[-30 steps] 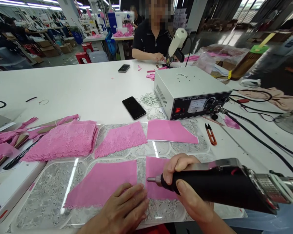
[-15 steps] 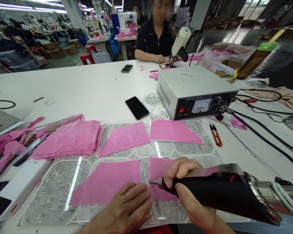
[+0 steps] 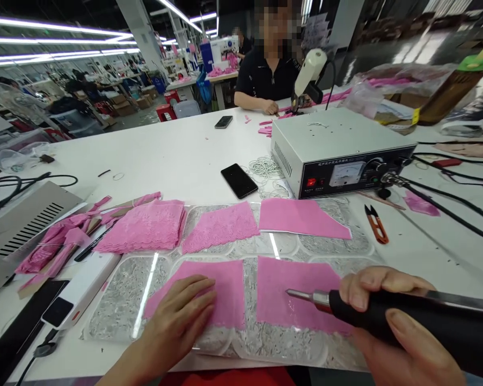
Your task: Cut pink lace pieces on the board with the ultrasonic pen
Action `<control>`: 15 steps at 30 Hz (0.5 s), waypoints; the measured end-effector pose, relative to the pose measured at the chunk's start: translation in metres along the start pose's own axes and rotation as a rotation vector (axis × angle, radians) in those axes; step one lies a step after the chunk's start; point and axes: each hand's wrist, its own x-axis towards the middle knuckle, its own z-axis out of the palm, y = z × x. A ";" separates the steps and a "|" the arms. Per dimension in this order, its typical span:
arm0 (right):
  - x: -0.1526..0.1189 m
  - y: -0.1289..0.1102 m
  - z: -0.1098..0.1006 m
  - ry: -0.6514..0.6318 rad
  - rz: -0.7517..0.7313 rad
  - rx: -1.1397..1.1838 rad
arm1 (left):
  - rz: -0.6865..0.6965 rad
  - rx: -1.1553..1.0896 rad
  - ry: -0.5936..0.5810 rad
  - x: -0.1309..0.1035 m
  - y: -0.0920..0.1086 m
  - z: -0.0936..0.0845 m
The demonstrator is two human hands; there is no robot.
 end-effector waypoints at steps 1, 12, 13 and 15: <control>0.003 -0.002 -0.004 0.045 0.000 0.001 | 0.023 0.004 -0.021 0.003 0.002 0.001; 0.051 -0.020 -0.075 0.606 -0.406 0.160 | 0.409 -0.160 -0.556 0.128 0.040 0.066; 0.051 -0.018 -0.080 0.621 -0.431 0.154 | 0.427 -0.167 -0.606 0.142 0.050 0.077; 0.048 -0.016 -0.085 0.633 -0.452 0.146 | 0.480 -0.193 -0.671 0.167 0.072 0.097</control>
